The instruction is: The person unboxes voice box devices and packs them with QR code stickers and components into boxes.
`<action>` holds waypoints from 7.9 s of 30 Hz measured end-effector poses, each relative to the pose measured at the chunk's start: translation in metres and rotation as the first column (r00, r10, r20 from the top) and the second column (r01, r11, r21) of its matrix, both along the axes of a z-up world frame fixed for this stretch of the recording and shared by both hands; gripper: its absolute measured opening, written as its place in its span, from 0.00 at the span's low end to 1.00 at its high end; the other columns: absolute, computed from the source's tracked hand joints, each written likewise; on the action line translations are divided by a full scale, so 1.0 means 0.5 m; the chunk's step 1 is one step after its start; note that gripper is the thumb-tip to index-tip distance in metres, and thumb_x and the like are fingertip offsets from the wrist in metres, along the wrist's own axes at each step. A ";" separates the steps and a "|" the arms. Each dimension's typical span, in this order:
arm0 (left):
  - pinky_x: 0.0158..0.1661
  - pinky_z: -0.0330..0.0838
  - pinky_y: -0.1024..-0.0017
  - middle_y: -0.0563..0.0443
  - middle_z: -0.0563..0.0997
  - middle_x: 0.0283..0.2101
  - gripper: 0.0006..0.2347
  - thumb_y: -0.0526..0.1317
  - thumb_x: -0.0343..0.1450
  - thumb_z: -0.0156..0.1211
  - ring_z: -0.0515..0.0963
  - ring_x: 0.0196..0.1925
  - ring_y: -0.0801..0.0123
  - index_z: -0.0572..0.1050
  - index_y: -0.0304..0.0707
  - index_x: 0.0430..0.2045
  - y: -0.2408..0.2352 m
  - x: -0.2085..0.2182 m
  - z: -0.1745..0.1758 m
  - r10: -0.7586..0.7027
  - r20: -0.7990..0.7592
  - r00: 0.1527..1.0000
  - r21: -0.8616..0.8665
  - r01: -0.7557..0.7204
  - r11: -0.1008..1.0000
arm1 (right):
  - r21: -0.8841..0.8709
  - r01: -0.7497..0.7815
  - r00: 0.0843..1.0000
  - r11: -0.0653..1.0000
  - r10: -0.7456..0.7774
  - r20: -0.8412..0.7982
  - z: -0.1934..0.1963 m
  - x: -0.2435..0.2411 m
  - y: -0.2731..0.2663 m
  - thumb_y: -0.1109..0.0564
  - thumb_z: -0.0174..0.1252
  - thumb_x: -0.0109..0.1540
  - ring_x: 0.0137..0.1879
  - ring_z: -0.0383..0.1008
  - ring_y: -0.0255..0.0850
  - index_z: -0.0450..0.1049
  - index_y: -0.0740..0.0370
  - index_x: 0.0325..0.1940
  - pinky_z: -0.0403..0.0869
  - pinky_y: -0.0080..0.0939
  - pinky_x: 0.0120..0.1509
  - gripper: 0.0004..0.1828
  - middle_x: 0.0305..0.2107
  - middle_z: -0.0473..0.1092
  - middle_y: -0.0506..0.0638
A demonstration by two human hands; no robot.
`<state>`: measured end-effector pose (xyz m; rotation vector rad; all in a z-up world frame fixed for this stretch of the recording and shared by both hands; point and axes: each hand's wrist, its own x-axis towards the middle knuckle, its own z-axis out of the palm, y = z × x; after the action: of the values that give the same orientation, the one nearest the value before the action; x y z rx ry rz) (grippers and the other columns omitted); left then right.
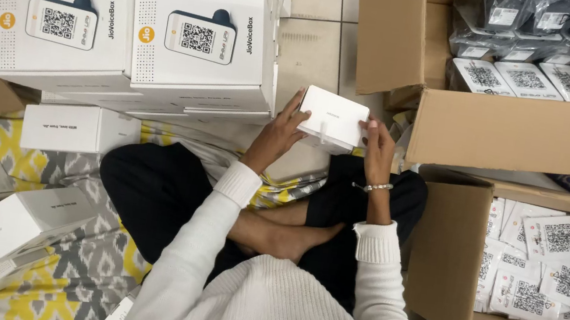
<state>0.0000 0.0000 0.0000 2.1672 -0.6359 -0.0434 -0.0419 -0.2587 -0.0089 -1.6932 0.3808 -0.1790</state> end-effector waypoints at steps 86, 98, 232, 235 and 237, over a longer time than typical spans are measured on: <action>0.73 0.52 0.58 0.31 0.57 0.75 0.34 0.55 0.79 0.52 0.58 0.77 0.46 0.50 0.29 0.73 1.053 0.265 0.343 0.799 -0.171 0.577 -0.655 -0.672 0.345 | -0.137 -0.809 0.546 0.571 0.818 0.182 0.435 0.624 1.097 0.33 0.48 0.70 0.76 0.56 0.53 0.37 0.59 0.82 0.64 0.49 0.74 0.47 0.69 0.57 0.60; 0.73 0.52 0.59 0.36 0.58 0.75 0.29 0.52 0.81 0.45 0.56 0.78 0.49 0.49 0.34 0.74 1.100 0.235 0.290 0.693 -0.050 0.719 -0.586 -0.583 0.563 | -0.568 -0.460 0.512 0.682 0.726 0.458 0.341 0.632 1.120 0.49 0.54 0.75 0.54 0.66 0.43 0.50 0.66 0.79 0.72 0.39 0.60 0.33 0.50 0.65 0.56; 0.72 0.50 0.62 0.30 0.60 0.72 0.38 0.64 0.77 0.44 0.60 0.75 0.50 0.52 0.22 0.69 1.044 0.075 -0.078 0.857 -0.295 0.422 -0.689 -0.716 0.115 | 0.917 -0.331 0.910 0.223 0.334 0.248 0.029 0.018 1.152 0.72 0.52 0.65 0.65 0.67 0.40 0.62 0.67 0.62 0.66 0.40 0.74 0.21 0.58 0.63 0.53; 0.72 0.49 0.61 0.29 0.59 0.74 0.41 0.67 0.76 0.38 0.58 0.76 0.49 0.51 0.23 0.70 1.039 0.057 -0.046 0.842 -0.330 0.427 -0.634 -0.761 0.137 | 0.857 -0.479 0.858 0.189 0.307 0.412 -0.041 0.000 1.158 0.72 0.54 0.68 0.58 0.66 0.39 0.64 0.66 0.58 0.67 0.39 0.73 0.16 0.56 0.64 0.52; 0.74 0.42 0.59 0.30 0.47 0.78 0.45 0.70 0.75 0.36 0.47 0.80 0.47 0.41 0.25 0.73 1.028 0.027 -0.058 0.804 -0.327 0.496 -0.643 -0.740 0.195 | 0.822 -0.471 0.807 0.319 0.532 0.256 -0.062 -0.030 1.139 0.67 0.54 0.67 0.57 0.68 0.37 0.66 0.66 0.58 0.68 0.37 0.70 0.15 0.52 0.65 0.51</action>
<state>0.0137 0.5140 -0.0291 1.4244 0.4811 0.7558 -0.0570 0.3107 -0.0400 -0.6994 -0.0727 0.4967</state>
